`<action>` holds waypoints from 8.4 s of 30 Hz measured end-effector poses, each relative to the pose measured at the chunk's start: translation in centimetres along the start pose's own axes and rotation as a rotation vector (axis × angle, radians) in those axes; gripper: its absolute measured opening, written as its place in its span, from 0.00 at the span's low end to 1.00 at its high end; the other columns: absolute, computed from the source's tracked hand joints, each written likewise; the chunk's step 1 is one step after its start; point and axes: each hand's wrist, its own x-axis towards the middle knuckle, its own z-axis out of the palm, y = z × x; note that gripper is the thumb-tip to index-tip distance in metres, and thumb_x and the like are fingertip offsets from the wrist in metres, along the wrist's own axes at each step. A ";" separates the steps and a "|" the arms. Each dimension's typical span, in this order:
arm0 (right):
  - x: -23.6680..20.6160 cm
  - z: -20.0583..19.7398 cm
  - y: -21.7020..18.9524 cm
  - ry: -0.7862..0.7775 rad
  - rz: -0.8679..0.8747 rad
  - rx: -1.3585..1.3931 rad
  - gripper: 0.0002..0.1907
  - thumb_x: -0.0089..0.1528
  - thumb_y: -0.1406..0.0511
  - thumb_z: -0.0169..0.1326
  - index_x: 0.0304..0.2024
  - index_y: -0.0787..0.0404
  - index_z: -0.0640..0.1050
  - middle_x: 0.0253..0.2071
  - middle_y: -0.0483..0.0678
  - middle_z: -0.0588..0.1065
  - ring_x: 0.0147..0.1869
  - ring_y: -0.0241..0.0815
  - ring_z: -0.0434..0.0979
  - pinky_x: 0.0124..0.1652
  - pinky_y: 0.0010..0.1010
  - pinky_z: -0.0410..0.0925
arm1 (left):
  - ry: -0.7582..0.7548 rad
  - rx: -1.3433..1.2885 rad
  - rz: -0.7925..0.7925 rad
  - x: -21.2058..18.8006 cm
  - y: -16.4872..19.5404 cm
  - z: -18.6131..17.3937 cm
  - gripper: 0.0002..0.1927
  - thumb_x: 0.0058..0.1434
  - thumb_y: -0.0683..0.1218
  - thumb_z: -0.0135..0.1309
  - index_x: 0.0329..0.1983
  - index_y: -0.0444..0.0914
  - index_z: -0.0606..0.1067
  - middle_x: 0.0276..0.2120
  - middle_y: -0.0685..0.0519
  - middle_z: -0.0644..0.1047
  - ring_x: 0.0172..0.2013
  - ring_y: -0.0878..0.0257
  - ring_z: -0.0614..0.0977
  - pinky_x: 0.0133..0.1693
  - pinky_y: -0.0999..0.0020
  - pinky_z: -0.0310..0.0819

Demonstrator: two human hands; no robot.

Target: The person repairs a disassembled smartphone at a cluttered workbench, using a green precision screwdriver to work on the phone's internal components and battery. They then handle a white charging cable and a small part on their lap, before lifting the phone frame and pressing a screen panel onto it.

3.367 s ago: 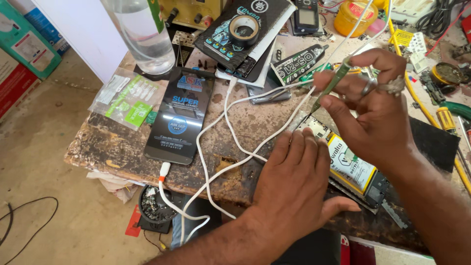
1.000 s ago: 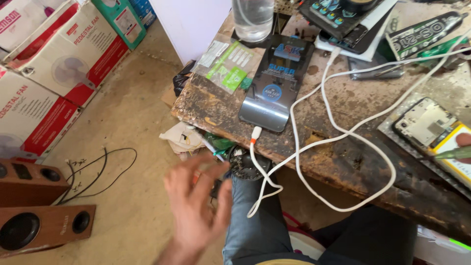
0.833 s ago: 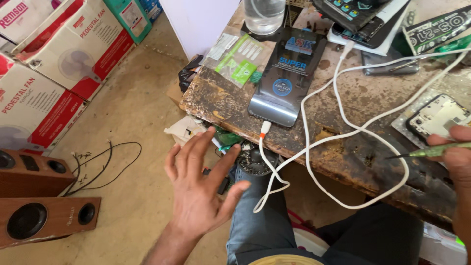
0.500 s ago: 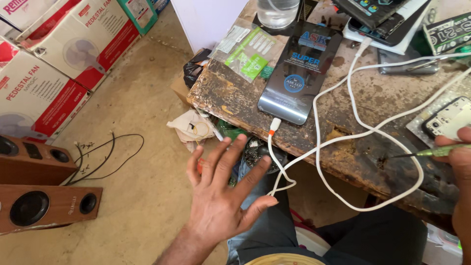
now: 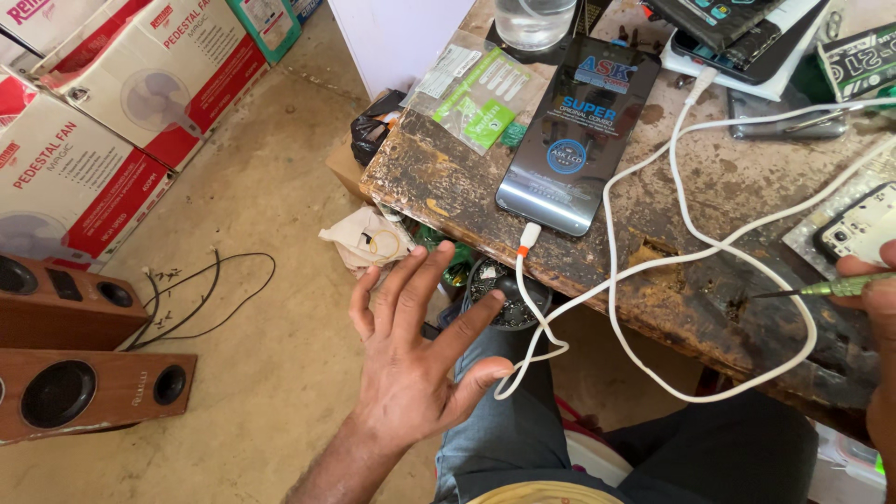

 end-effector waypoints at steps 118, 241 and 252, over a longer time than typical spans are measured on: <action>-1.6 12.0 -15.9 -0.149 -0.424 0.259 0.08 0.68 0.75 0.59 0.47 0.72 0.73 0.46 0.58 0.80 0.50 0.43 0.85 0.47 0.26 0.80 | -0.189 -0.338 0.132 1.5 -3.4 -1.5 0.34 0.56 0.77 0.51 0.50 0.50 0.84 0.77 0.39 0.59 0.78 0.43 0.59 0.76 0.39 0.43; 12.0 -7.8 -9.6 0.034 -0.087 -0.102 0.10 0.64 0.68 0.60 0.47 0.67 0.78 0.43 0.53 0.82 0.46 0.38 0.84 0.48 0.25 0.77 | -0.570 -0.806 0.353 27.6 13.6 15.8 0.05 0.58 0.46 0.63 0.36 0.42 0.83 0.33 0.54 0.78 0.41 0.57 0.80 0.43 0.60 0.73; 12.1 -7.8 -7.6 -0.090 -0.364 -0.190 0.19 0.63 0.78 0.58 0.54 0.65 0.68 0.46 0.59 0.80 0.51 0.48 0.84 0.51 0.34 0.80 | -0.645 -0.764 0.461 27.8 13.3 16.1 0.10 0.53 0.38 0.61 0.38 0.43 0.84 0.33 0.53 0.76 0.42 0.57 0.78 0.44 0.58 0.72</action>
